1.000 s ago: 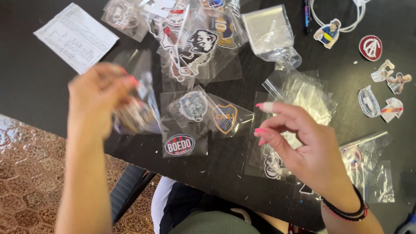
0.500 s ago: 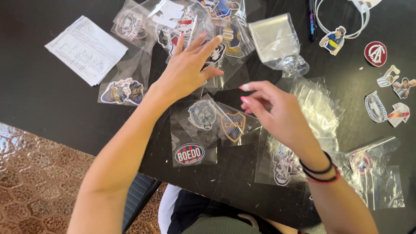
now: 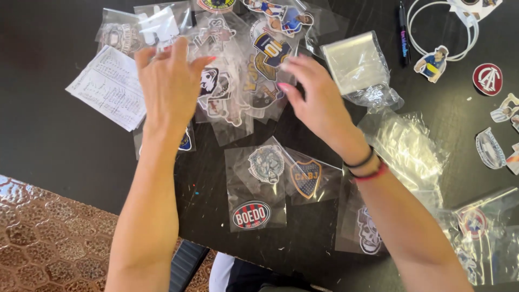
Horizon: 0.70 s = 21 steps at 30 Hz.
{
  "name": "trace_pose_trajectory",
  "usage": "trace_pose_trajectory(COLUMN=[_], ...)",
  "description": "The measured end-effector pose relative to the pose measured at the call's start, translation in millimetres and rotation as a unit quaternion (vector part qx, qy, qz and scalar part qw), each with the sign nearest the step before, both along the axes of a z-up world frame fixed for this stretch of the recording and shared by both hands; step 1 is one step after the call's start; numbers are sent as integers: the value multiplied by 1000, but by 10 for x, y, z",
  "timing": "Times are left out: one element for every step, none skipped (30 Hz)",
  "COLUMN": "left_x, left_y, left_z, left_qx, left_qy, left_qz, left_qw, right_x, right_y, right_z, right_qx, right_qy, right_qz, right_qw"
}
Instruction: The person sorts and places individual stickers into small plastic bags by hand, then gathers the bagged stickers into a larger plastic bag.
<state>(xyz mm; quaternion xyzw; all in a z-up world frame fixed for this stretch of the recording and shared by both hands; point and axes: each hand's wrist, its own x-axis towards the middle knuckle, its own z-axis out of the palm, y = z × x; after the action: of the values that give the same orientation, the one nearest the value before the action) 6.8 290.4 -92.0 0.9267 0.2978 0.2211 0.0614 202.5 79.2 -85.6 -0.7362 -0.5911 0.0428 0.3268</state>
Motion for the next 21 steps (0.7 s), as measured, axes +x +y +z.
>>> trace_pose_trajectory(left_x=[42,78,122,169,219,208,200,185,160,135,117,83,51,24,28,29,30,41,53,57,73], left_y=[-34,-58,-148,-237,-326,-298,-273,-255,-205,-172,-145,-118,-95,-67,-27,11,49,39,29,21,7], left_z=[32,69,115,161,205,78,-52,-184,-64,50,164,186,211,243,143,43,-55,-68,-82,-98,-90], left_qx=[-3,-4,-3,-78,-152,-153,-125,-96,-97,-141,-184,-184,-186,-186,-187,-122,-58,-57,-13,31,32], left_qy=[-38,-75,-75,25,124,122,91,62,62,97,132,133,96,58,59,17,-25,-26,-52,-77,-77], left_qz=[-41,-81,-79,-132,-184,-180,-177,-174,-170,-139,-108,-110,-92,-75,-76,-74,-71,-74,-86,-99,-101], left_qw=[998,994,994,988,963,964,972,978,979,975,968,968,974,978,978,990,995,995,995,992,991], right_x=[42,79,48,19,-9,41,95,145,205,243,287,347,406,471,450,427,405,391,378,357,363], right_y=[125,263,287,311,335,286,236,180,160,99,31,5,-26,-55,-50,-44,-38,-36,-32,-27,-24], right_z=[-94,-188,-206,-223,-243,-322,-404,-493,-431,-382,-333,-386,-435,-476,-428,-379,-328,-297,-267,-243,-196], right_qx=[-20,-39,-38,-84,-130,-130,-78,-25,-26,-37,-48,-49,-21,7,7,16,25,26,44,61,62], right_qy=[-25,-49,-50,-75,-100,-102,-110,-116,-117,-69,-22,-21,-29,-38,-38,-33,-27,-28,16,60,60], right_qz=[35,70,72,57,42,46,-6,-57,-53,-74,-94,-96,-108,-120,-122,-121,-119,-121,-132,-142,-144], right_qw=[999,996,995,992,986,985,991,991,991,994,994,994,993,992,992,992,992,992,990,986,986])
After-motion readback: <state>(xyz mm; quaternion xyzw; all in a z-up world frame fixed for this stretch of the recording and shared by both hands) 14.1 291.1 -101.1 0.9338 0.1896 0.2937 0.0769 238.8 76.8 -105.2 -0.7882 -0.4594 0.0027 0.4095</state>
